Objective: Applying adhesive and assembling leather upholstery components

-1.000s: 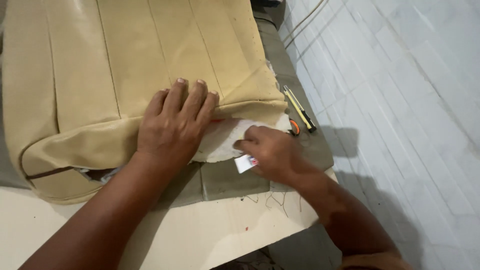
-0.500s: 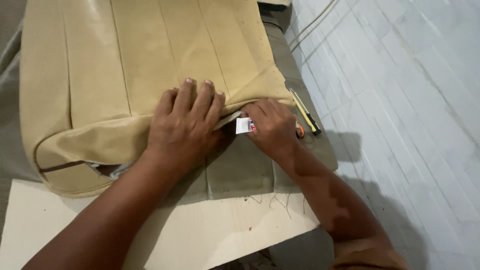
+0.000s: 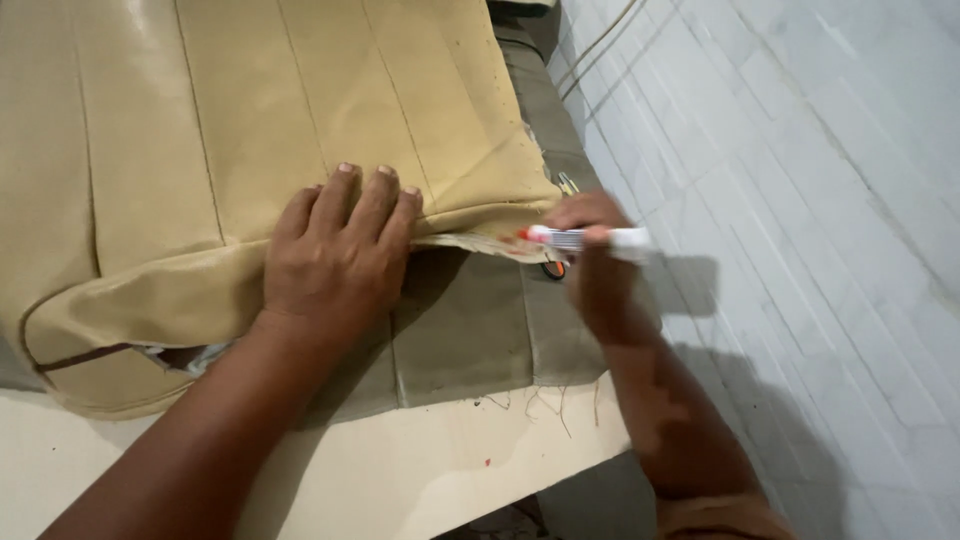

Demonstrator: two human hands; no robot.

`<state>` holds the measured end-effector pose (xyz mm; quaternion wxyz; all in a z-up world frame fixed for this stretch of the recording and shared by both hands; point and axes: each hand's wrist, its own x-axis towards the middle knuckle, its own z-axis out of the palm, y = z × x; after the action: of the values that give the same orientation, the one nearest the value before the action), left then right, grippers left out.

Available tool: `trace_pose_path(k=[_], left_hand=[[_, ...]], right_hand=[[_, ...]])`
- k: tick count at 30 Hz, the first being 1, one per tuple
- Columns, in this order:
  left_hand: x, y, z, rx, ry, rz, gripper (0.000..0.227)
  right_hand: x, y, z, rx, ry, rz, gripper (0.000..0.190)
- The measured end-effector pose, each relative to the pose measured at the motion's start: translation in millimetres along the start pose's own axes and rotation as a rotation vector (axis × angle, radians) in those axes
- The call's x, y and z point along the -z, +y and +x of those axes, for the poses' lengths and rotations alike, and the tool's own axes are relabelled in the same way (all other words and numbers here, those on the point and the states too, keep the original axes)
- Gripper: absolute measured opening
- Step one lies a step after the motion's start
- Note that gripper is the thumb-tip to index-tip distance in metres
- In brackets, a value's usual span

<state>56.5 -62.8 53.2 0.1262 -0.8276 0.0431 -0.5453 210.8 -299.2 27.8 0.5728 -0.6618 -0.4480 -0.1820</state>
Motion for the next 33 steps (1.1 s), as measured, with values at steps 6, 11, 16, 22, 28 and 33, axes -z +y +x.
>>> trace_pose_path(k=[6,11,16,22,28,33], left_hand=[[1,-1,2,-0.009,-0.006,0.009,0.007],[1,0,3,-0.011,0.015,-0.007,0.006],[0,0,2,-0.017,0.012,-0.013,0.006],[0,0,2,-0.025,-0.001,-0.009,0.006],[-1,-1,1,-0.028,0.005,-0.027,0.006],[-1,-1,0,-0.022,-0.010,-0.001,0.005]], right_hand=[[-7,7,14,0.292,-0.170,-0.110,0.034],[17,24,11,0.133,-0.083,-0.204,0.039],[36,40,4,-0.221,0.079,0.135,0.040],[37,31,15,-0.610,0.254,0.583,0.048],[34,35,16,-0.845,0.293,0.741,0.053],[39,41,14,-0.949,0.231,0.896,0.054]])
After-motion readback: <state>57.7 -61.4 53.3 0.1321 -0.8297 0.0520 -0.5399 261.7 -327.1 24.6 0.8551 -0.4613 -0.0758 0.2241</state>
